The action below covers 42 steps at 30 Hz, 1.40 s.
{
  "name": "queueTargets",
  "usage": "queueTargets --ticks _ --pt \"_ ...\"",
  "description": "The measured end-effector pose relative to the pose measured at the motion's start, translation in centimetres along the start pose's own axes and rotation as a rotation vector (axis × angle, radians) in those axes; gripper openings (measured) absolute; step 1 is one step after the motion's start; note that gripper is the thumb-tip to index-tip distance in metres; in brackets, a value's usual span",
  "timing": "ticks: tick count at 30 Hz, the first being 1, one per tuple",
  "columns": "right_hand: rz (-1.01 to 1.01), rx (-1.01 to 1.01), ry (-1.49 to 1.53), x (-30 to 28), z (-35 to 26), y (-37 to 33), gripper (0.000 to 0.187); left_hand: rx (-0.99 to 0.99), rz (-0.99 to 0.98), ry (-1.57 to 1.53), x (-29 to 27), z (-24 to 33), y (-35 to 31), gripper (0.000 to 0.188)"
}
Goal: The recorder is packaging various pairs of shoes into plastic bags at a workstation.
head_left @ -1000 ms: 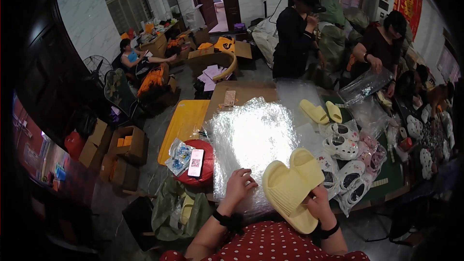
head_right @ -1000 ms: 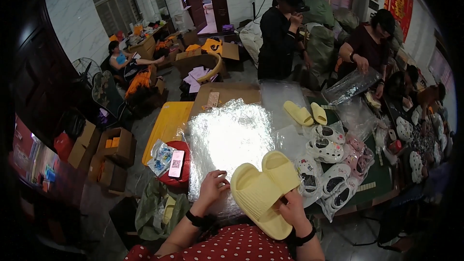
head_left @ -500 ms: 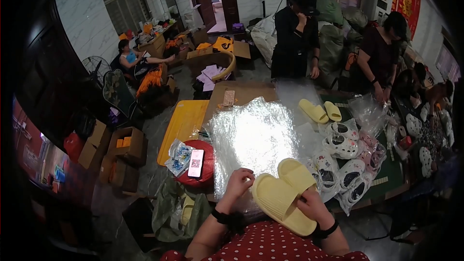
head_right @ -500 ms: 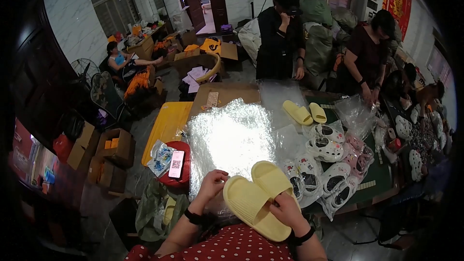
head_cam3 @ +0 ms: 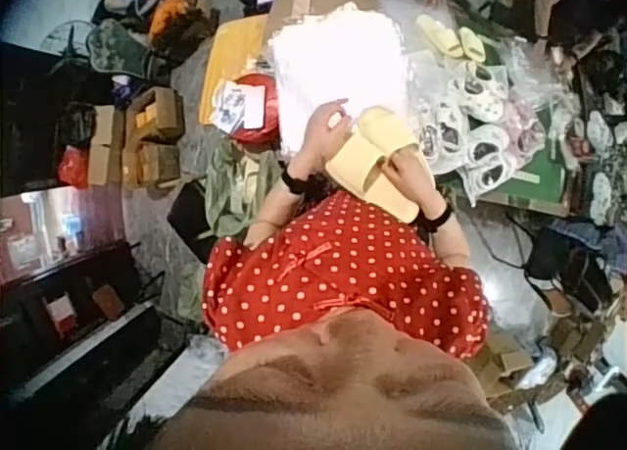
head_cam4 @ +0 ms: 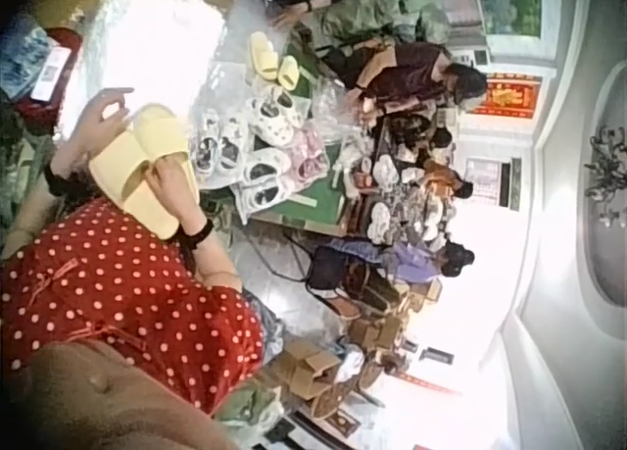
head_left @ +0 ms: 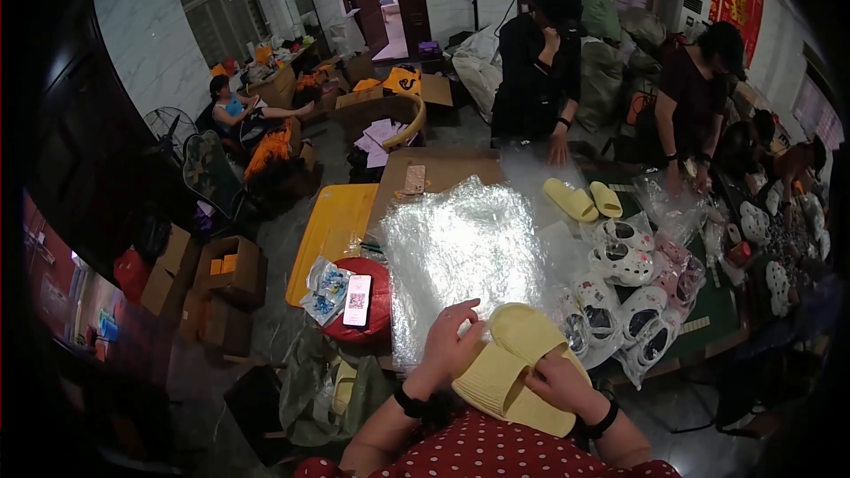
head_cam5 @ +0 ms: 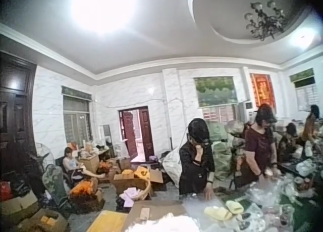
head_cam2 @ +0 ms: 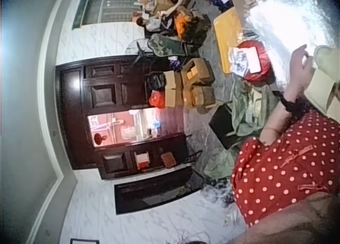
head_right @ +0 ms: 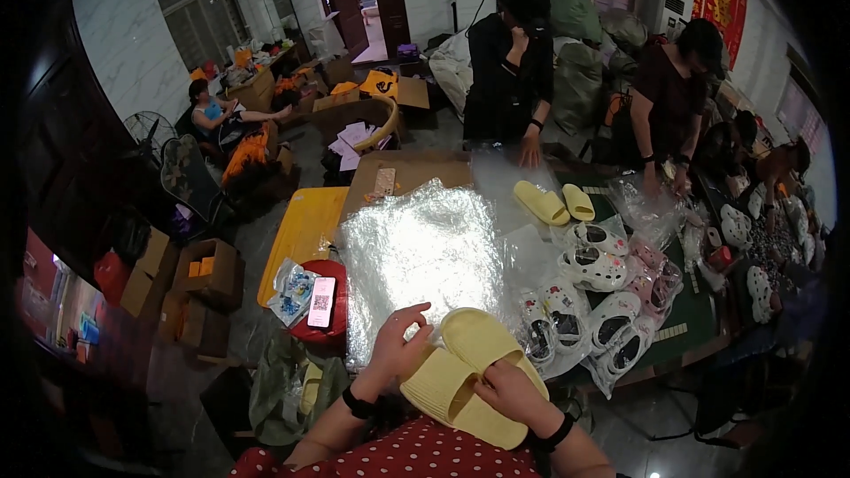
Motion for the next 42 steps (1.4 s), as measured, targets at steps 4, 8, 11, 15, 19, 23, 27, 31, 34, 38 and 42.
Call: queueTargets --ticks 4,8,11,15,19,23,27,31,34,38,42 --pt "0.043 0.083 -0.014 -0.3 0.3 0.3 0.025 -0.058 0.049 -0.003 -0.3 -1.1 -0.3 0.016" --pt "0.036 0.049 -0.035 -0.1 0.3 -0.1 0.027 -0.177 0.045 -0.122 -0.1 -2.4 -0.4 0.020" --pt "-0.072 -0.008 -0.043 0.5 0.3 -0.3 0.027 -0.298 0.083 -0.203 -0.1 -3.0 -0.7 0.018" --pt "-0.070 -0.013 0.008 -0.1 -0.3 -0.1 0.027 -0.231 0.118 -0.222 -0.1 -3.6 -0.6 0.016" --pt "-0.103 0.001 0.027 0.0 0.1 -0.3 0.026 -0.245 0.166 -0.318 -0.5 -3.0 -0.4 0.015" --pt "-0.066 0.067 -0.043 -0.4 1.5 -0.5 0.025 -0.117 0.063 -0.154 -0.4 -1.9 -0.6 0.015" --pt "0.067 0.089 -0.062 -1.2 0.9 0.3 0.024 0.109 -0.107 0.013 -0.3 0.8 -0.7 0.017" --pt "0.096 0.063 -0.063 0.0 0.6 1.9 0.023 0.284 -0.218 0.114 1.0 1.8 -1.1 0.012" --pt "0.116 -0.019 -0.114 0.9 0.4 3.5 0.022 0.275 -0.316 0.078 1.2 2.5 -1.1 0.012" --pt "0.115 -0.065 -0.163 1.7 0.7 6.2 0.018 0.222 -0.470 -0.055 1.4 2.8 -1.2 0.011" --pt "0.134 -0.228 -0.227 4.4 3.4 9.2 0.015 0.245 -0.544 -0.163 1.3 3.9 -0.9 0.013"
Point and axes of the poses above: each hand's wrist, its own y-axis towards the middle knuckle, its own x-axis out of the palm, z = x × y, the point moved 5 cm from there along y, towards the middle knuckle, and after that the axes turned 5 degrees about -x, right-handed, at the moved point
